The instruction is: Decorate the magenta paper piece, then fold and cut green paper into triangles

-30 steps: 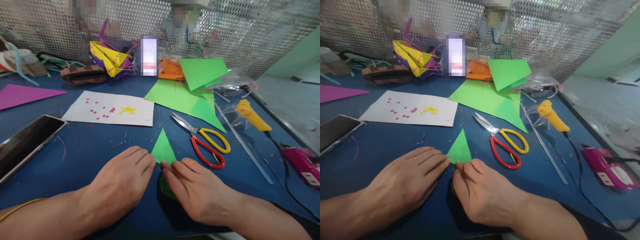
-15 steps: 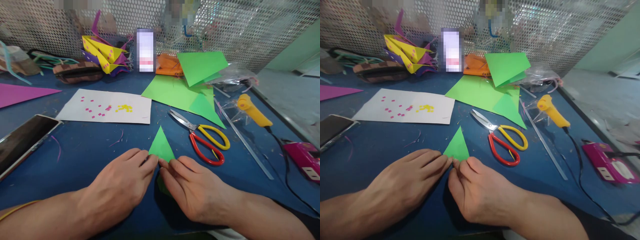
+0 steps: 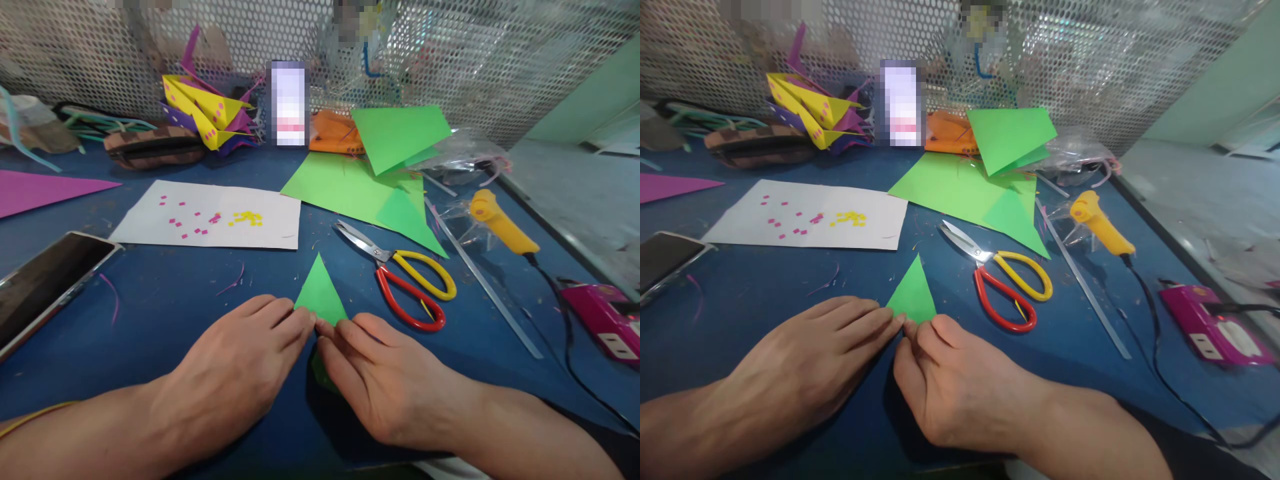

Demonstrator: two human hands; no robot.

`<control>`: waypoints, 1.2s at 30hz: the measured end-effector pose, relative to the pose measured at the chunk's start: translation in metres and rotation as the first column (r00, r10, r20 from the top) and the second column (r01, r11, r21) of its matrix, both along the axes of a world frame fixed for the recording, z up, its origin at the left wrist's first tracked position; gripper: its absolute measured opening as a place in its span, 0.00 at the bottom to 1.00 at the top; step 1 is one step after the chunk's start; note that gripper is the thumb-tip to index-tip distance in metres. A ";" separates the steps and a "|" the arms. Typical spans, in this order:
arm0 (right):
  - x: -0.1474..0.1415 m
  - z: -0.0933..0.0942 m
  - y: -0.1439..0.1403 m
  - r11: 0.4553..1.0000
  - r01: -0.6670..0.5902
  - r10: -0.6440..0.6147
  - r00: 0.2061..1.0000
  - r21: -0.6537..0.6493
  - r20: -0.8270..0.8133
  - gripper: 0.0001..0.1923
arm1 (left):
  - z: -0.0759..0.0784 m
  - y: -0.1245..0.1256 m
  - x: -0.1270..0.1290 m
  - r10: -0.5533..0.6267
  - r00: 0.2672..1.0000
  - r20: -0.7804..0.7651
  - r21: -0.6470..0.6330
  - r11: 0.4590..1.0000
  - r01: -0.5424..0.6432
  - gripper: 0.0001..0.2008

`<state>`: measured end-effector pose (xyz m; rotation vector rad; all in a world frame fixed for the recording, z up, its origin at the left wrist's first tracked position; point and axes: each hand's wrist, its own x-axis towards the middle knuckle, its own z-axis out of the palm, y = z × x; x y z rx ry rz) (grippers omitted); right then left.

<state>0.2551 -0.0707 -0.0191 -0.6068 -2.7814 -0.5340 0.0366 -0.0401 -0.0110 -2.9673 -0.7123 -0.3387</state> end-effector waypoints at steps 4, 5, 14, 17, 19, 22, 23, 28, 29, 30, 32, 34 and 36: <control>0.001 0.001 0.000 1.000 0.002 -0.002 1.000 0.002 0.005 0.15 | -0.001 0.001 -0.001 -0.015 0.999 0.035 -0.002 1.000 0.015 0.11; 0.001 0.001 0.000 1.000 0.005 -0.005 1.000 0.005 0.010 0.15 | -0.001 0.001 -0.001 -0.012 1.000 0.028 -0.006 1.000 0.012 0.11; -0.001 0.000 0.000 1.000 0.010 -0.010 1.000 0.022 0.005 0.14 | 0.000 -0.002 -0.001 -0.023 0.999 0.031 0.023 0.999 0.022 0.10; 0.000 -0.001 -0.001 1.000 0.006 -0.006 1.000 0.025 0.004 0.14 | 0.001 -0.003 -0.002 -0.027 1.000 0.007 0.035 0.999 0.027 0.09; 0.001 -0.001 -0.001 1.000 0.006 -0.006 1.000 0.018 0.007 0.15 | 0.001 -0.004 -0.002 -0.022 0.999 -0.038 0.040 0.999 0.024 0.09; 0.001 -0.001 -0.002 1.000 0.011 -0.011 1.000 0.005 0.018 0.15 | 0.002 -0.005 -0.001 -0.018 0.997 -0.070 0.074 0.997 0.024 0.10; 0.001 -0.001 -0.002 1.000 0.010 -0.010 1.000 0.005 0.020 0.15 | 0.002 -0.006 -0.001 -0.017 0.998 -0.067 0.092 0.995 0.023 0.11; 0.001 -0.001 -0.001 1.000 0.000 0.000 1.000 -0.003 0.022 0.14 | 0.004 -0.009 -0.001 -0.006 0.999 -0.043 0.154 0.988 0.013 0.16; 0.001 -0.001 -0.001 1.000 0.004 -0.004 1.000 -0.004 0.023 0.14 | 0.004 -0.009 -0.001 -0.005 0.999 -0.052 0.156 0.988 0.013 0.16; 0.001 -0.001 -0.001 1.000 0.012 -0.012 1.000 -0.005 0.022 0.13 | 0.004 -0.008 -0.001 -0.004 0.998 -0.065 0.154 0.988 0.014 0.15; 0.001 -0.001 0.000 0.999 0.033 -0.033 0.999 -0.026 0.009 0.13 | 0.005 -0.006 -0.001 -0.004 0.996 -0.090 0.145 0.989 0.018 0.13; 0.001 -0.001 0.000 0.996 0.050 -0.051 0.999 -0.070 -0.017 0.13 | 0.006 -0.004 -0.002 -0.004 0.996 -0.088 0.141 0.990 0.016 0.12; 0.001 -0.001 0.000 0.993 0.055 -0.059 0.998 -0.109 -0.038 0.14 | 0.006 -0.003 -0.003 0.001 0.998 -0.066 0.143 0.990 0.009 0.13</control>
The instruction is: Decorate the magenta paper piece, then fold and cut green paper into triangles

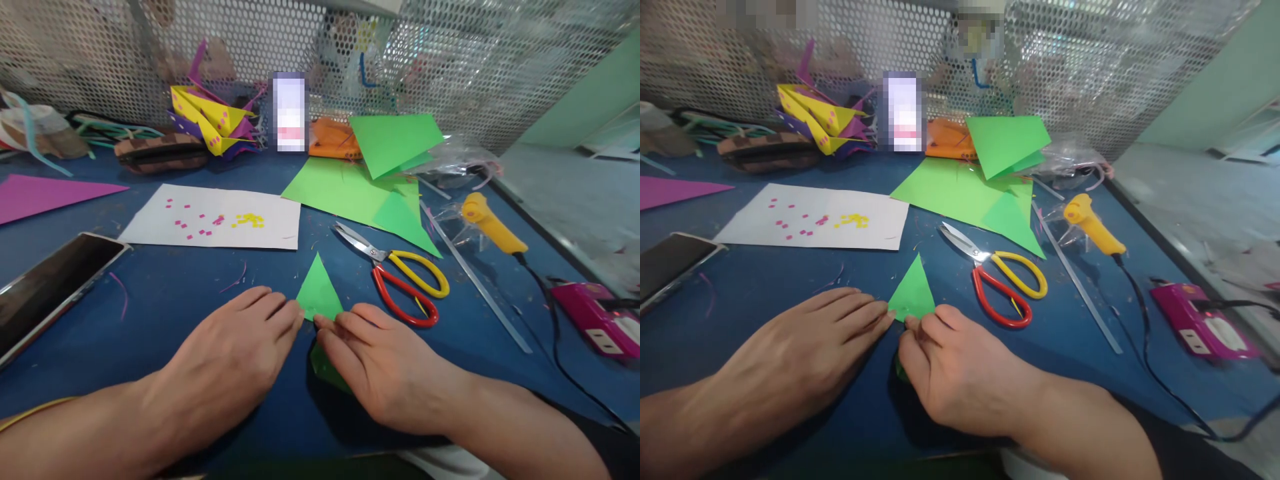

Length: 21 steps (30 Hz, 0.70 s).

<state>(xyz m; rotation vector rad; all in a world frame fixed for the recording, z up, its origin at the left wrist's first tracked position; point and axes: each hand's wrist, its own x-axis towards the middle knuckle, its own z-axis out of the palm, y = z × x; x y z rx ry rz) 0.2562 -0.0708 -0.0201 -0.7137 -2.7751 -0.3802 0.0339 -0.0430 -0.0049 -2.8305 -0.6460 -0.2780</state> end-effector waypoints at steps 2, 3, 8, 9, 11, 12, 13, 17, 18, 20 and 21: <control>0.000 0.000 0.000 1.000 -0.001 0.001 1.000 -0.015 -0.005 0.15 | 0.000 -0.001 0.000 0.002 1.000 0.021 0.010 1.000 -0.002 0.13; 0.000 0.001 0.001 1.000 -0.002 0.002 1.000 -0.015 -0.004 0.15 | -0.001 -0.002 0.001 0.000 1.000 0.022 0.014 1.000 0.000 0.13; 0.000 0.000 0.002 1.000 0.002 -0.002 1.000 -0.009 0.004 0.15 | -0.004 -0.002 0.003 -0.030 1.000 0.006 0.020 0.999 0.029 0.13; 0.000 0.000 0.002 1.000 0.002 -0.002 1.000 -0.016 0.007 0.15 | -0.004 0.000 0.002 -0.027 0.999 0.021 -0.001 1.000 0.027 0.13; 0.000 0.000 0.002 1.000 0.006 -0.006 1.000 -0.024 0.002 0.15 | -0.003 0.007 -0.001 0.006 0.997 0.083 -0.075 0.997 0.000 0.13; 0.000 -0.001 0.001 1.000 0.007 -0.007 1.000 -0.023 -0.004 0.15 | -0.002 0.011 -0.003 0.033 0.991 0.126 -0.108 0.994 -0.019 0.13; 0.000 -0.001 0.001 1.000 0.007 -0.007 1.000 -0.018 -0.011 0.15 | -0.001 0.013 -0.004 0.060 0.984 0.166 -0.128 0.991 -0.039 0.13; 0.001 -0.001 0.000 1.000 -0.005 0.005 1.000 -0.006 -0.007 0.15 | -0.003 0.010 -0.005 0.033 0.982 0.185 -0.113 0.993 -0.012 0.13; 0.001 -0.001 0.000 1.000 -0.008 0.008 1.000 -0.007 0.000 0.15 | -0.004 0.007 -0.004 0.008 0.988 0.151 -0.108 0.994 0.009 0.13; 0.002 -0.001 -0.001 1.000 -0.012 0.012 1.000 -0.007 0.019 0.15 | -0.006 0.002 0.000 -0.027 0.997 0.076 -0.107 0.994 0.035 0.12; 0.002 -0.001 -0.001 1.000 -0.015 0.015 0.999 -0.002 0.031 0.15 | -0.007 0.000 0.001 -0.033 0.998 0.049 -0.105 0.994 0.038 0.12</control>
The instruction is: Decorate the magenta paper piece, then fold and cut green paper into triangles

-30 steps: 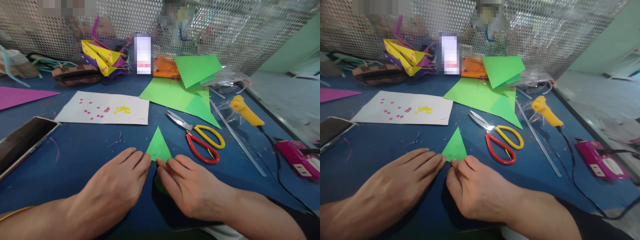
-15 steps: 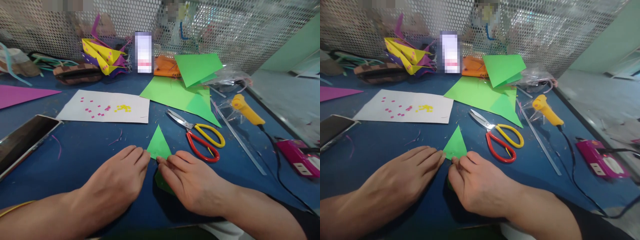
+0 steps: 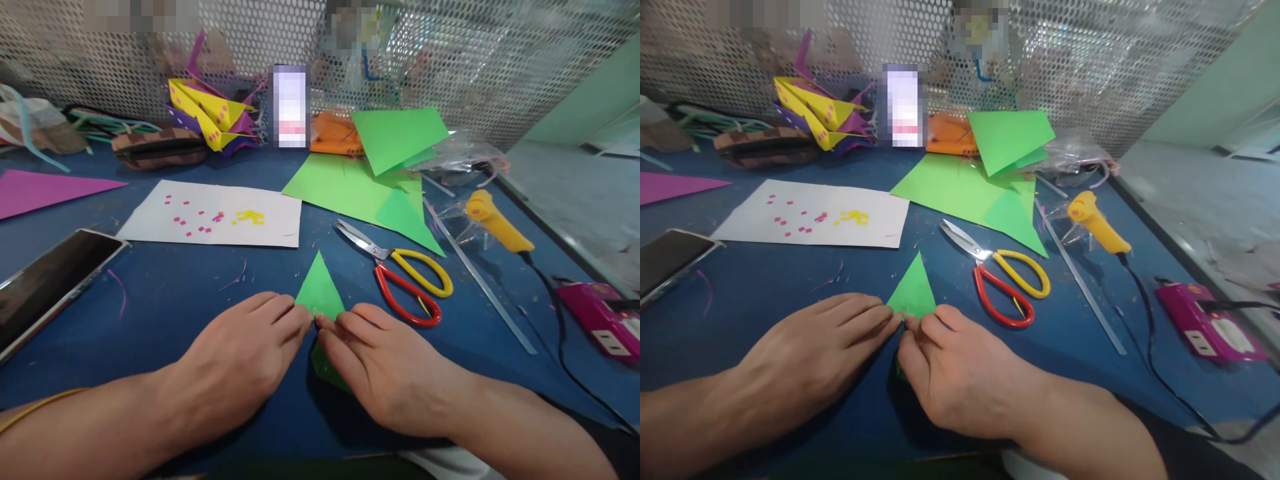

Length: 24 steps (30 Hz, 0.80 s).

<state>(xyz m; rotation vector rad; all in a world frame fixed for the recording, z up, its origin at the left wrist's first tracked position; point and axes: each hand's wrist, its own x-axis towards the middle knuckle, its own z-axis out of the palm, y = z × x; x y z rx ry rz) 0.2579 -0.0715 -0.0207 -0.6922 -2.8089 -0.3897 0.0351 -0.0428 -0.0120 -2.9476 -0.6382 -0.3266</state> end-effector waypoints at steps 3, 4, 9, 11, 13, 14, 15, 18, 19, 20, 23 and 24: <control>-0.001 0.000 0.000 1.000 -0.007 0.007 1.000 0.008 0.022 0.15 | -0.001 -0.001 0.003 -0.016 0.999 -0.033 0.011 1.000 0.016 0.09; -0.001 0.000 0.000 1.000 -0.007 0.007 1.000 0.006 0.021 0.15 | 0.000 0.000 0.003 -0.016 0.999 -0.028 0.018 1.000 0.016 0.09; -0.002 0.001 0.000 1.000 0.011 -0.011 1.000 -0.021 0.023 0.14 | 0.003 0.002 0.001 0.001 1.000 0.004 0.069 0.998 -0.001 0.10; -0.001 0.001 -0.001 1.000 0.012 -0.012 1.000 -0.011 0.025 0.14 | 0.004 0.000 0.001 -0.008 1.000 -0.028 0.072 0.997 0.010 0.11; -0.001 0.001 -0.001 1.000 0.012 -0.012 1.000 0.010 0.026 0.14 | 0.003 -0.002 0.002 -0.009 0.998 -0.059 0.060 0.998 0.013 0.11; -0.001 0.001 -0.001 1.000 0.011 -0.011 1.000 0.019 0.028 0.14 | 0.003 -0.001 0.002 -0.005 0.998 -0.067 0.049 0.999 0.008 0.10; -0.001 0.001 -0.001 1.000 0.011 -0.012 0.999 0.024 0.031 0.13 | 0.003 0.001 0.001 0.005 0.998 -0.067 0.030 1.000 -0.003 0.10; -0.001 0.000 -0.001 1.000 0.017 -0.018 0.999 0.020 0.033 0.14 | 0.004 0.012 -0.005 0.077 0.997 0.029 -0.077 0.994 -0.075 0.11; -0.001 0.000 -0.002 1.000 0.019 -0.019 0.999 0.016 0.032 0.15 | 0.005 0.016 -0.007 0.103 0.990 0.092 -0.111 0.990 -0.092 0.12; -0.001 0.000 -0.002 1.000 0.019 -0.019 0.999 0.014 0.031 0.15 | 0.006 0.019 -0.008 0.118 0.980 0.158 -0.121 0.988 -0.100 0.13; 0.000 0.000 -0.002 1.000 0.003 -0.004 1.000 0.012 0.025 0.15 | 0.009 0.023 -0.009 0.052 0.968 0.245 -0.071 0.997 -0.036 0.14; 0.000 0.000 -0.002 1.000 -0.002 0.002 1.000 0.011 0.024 0.15 | 0.009 0.021 -0.008 0.012 0.971 0.239 -0.055 0.998 0.001 0.14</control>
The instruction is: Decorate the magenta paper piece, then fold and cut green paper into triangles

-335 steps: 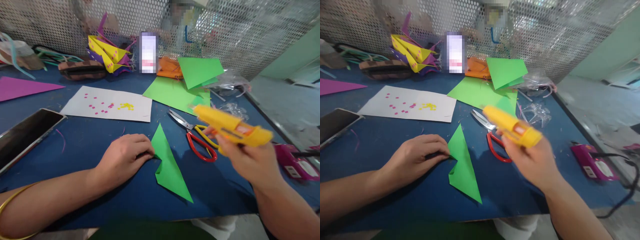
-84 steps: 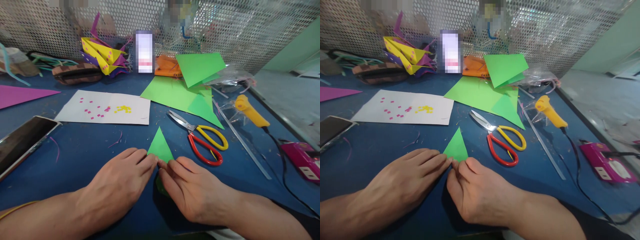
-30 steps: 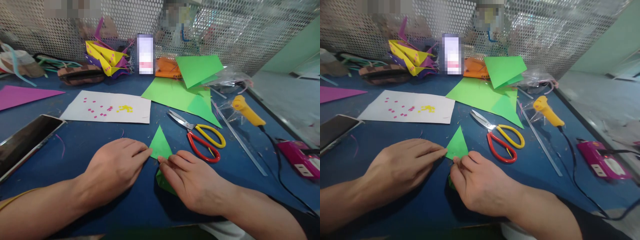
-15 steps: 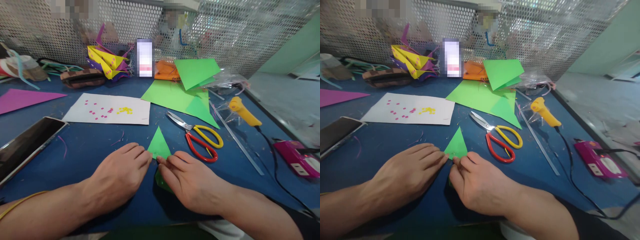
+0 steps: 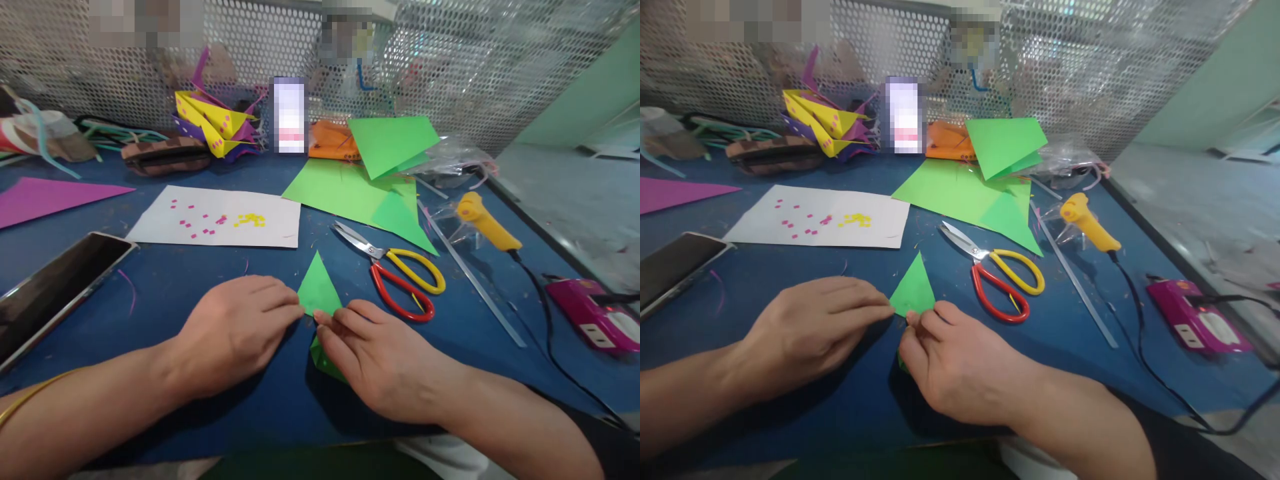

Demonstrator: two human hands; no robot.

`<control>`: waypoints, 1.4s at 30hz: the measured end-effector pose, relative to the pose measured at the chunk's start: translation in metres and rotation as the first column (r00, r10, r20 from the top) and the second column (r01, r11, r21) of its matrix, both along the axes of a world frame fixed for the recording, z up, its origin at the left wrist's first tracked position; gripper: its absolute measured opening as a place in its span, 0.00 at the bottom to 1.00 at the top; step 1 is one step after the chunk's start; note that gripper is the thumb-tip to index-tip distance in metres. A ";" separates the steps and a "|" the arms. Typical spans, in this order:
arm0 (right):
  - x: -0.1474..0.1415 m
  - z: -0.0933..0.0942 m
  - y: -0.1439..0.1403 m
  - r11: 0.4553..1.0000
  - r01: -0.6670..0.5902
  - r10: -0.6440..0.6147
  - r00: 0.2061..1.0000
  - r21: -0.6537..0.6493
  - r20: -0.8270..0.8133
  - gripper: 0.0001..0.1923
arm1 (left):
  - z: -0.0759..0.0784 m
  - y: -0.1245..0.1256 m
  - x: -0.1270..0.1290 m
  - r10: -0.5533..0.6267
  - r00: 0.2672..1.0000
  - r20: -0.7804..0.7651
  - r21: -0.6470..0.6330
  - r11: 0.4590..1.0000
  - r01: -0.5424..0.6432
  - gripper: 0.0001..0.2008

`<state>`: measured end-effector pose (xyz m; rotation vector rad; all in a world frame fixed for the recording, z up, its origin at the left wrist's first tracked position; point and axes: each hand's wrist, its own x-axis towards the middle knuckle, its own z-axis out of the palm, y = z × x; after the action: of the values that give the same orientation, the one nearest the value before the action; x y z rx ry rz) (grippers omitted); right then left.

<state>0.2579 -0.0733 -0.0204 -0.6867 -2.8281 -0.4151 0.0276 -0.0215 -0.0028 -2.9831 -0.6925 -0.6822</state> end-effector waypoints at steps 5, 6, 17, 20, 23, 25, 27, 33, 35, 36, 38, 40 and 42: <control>0.000 0.001 0.001 1.000 -0.014 0.014 1.000 -0.001 0.006 0.14 | -0.007 -0.016 0.005 -0.054 0.993 -0.105 0.044 0.997 0.059 0.15; 0.000 0.001 0.001 1.000 -0.018 0.018 1.000 -0.002 0.004 0.14 | -0.008 -0.018 0.005 -0.043 0.991 -0.124 0.061 0.997 0.051 0.15; -0.001 0.000 0.001 1.000 0.003 -0.003 1.000 -0.008 -0.010 0.14 | -0.011 -0.019 0.006 -0.065 0.994 -0.092 0.061 0.996 0.071 0.14; 0.000 0.001 0.003 0.994 0.033 -0.040 0.997 -0.105 -0.066 0.15 | -0.009 -0.019 0.007 -0.055 0.994 -0.090 0.041 0.997 0.059 0.14; 0.003 0.005 0.008 0.955 0.058 -0.111 0.979 -0.292 -0.169 0.16 | -0.004 -0.014 0.008 -0.065 0.995 -0.070 0.007 0.998 0.066 0.13; 0.007 0.008 0.012 0.919 0.034 -0.131 0.966 -0.392 -0.224 0.16 | -0.001 -0.010 0.008 -0.094 0.994 -0.051 0.000 0.996 0.095 0.12; 0.011 0.010 0.016 0.892 -0.001 -0.127 0.959 -0.452 -0.253 0.15 | 0.001 -0.007 0.007 -0.161 0.987 -0.018 -0.014 0.987 0.161 0.11; 0.014 0.007 0.018 0.913 -0.011 -0.084 0.973 -0.408 -0.215 0.12 | 0.000 -0.006 0.009 -0.320 0.947 -0.018 -0.100 0.943 0.316 0.13; 0.013 0.006 0.017 0.926 -0.025 -0.053 0.979 -0.376 -0.198 0.13 | 0.000 -0.007 0.011 -0.322 0.945 -0.059 -0.099 0.944 0.316 0.12; 0.012 0.006 0.017 0.927 -0.034 -0.042 0.980 -0.373 -0.195 0.13 | 0.000 -0.007 0.011 -0.321 0.944 -0.080 -0.096 0.945 0.313 0.13; 0.013 0.008 0.019 0.923 -0.036 -0.049 0.976 -0.382 -0.211 0.13 | 0.000 -0.007 0.011 -0.321 0.941 -0.109 -0.088 0.946 0.312 0.13; 0.019 0.012 0.026 0.928 0.006 -0.115 0.956 -0.374 -0.269 0.15 | 0.000 -0.006 0.010 -0.338 0.934 -0.117 -0.079 0.941 0.330 0.14; 0.034 0.018 0.037 0.941 0.152 -0.257 0.902 -0.302 -0.347 0.14 | 0.000 -0.003 0.009 -0.369 0.922 -0.115 -0.060 0.929 0.364 0.13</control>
<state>0.2919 -0.0361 -0.0019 -1.0049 -2.4647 0.0769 0.0364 -0.0244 -0.0024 -3.1877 -0.1377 -0.4853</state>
